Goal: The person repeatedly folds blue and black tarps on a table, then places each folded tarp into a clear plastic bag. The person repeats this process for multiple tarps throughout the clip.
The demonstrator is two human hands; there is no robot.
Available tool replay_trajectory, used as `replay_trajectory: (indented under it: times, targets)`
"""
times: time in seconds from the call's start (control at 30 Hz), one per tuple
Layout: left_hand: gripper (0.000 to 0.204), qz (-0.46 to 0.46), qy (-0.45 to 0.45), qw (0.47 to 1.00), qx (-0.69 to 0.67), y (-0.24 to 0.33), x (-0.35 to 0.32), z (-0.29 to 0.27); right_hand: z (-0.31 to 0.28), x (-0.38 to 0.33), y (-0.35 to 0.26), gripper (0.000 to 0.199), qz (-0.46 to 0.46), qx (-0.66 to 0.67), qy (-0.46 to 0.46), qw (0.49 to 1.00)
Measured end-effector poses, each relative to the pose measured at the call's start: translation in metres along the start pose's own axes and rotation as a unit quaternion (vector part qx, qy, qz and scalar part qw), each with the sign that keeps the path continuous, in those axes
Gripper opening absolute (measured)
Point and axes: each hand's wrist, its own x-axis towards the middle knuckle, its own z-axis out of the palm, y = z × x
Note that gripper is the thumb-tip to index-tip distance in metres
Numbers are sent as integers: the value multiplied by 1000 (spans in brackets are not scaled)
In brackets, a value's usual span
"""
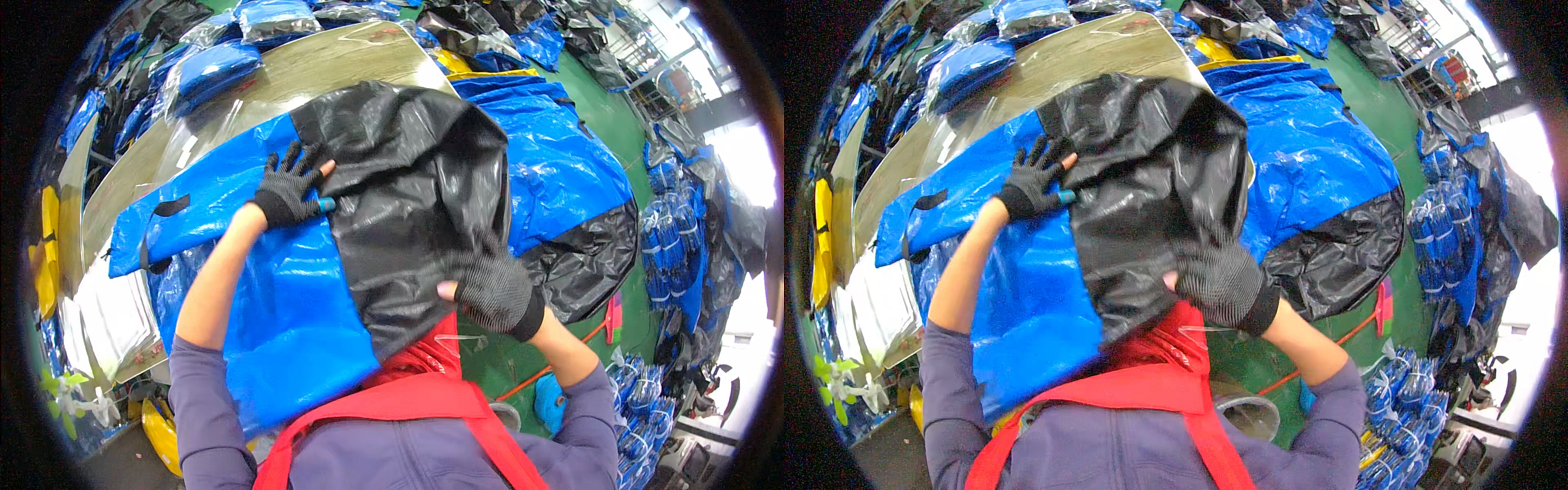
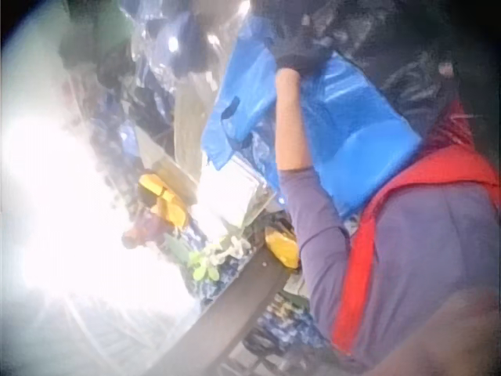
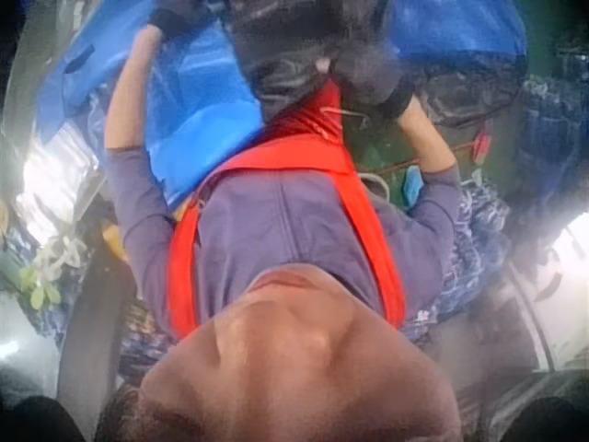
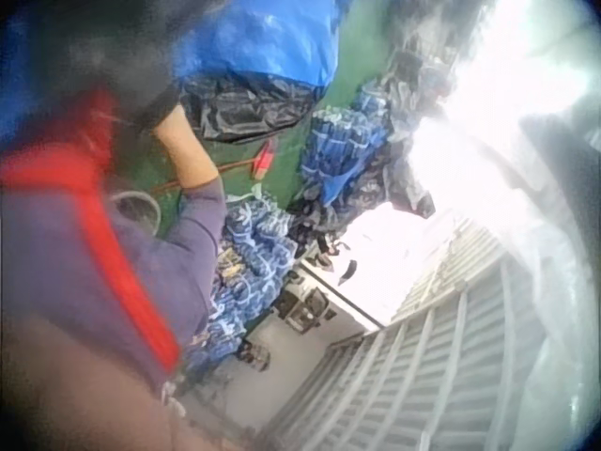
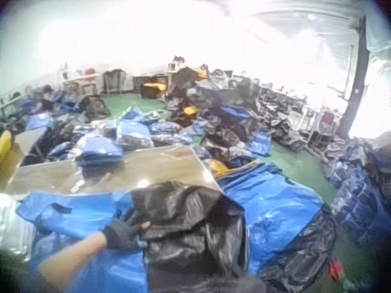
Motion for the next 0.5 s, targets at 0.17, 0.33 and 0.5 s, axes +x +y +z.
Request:
replay_trajectory:
  times: [0.17, 0.33, 0.5]
  targets:
    - [69, 280, 113, 948, -99, 109, 26, -20, -15, 34, 14, 34, -137, -69, 56, 987]
    - [67, 211, 108, 970, -49, 132, 23, 41, -21, 115, 41, 19, 87, -118, 18, 989]
    - [61, 183, 54, 980, -59, 74, -19, 14, 48, 145, 117, 50, 262, -23, -199, 944]
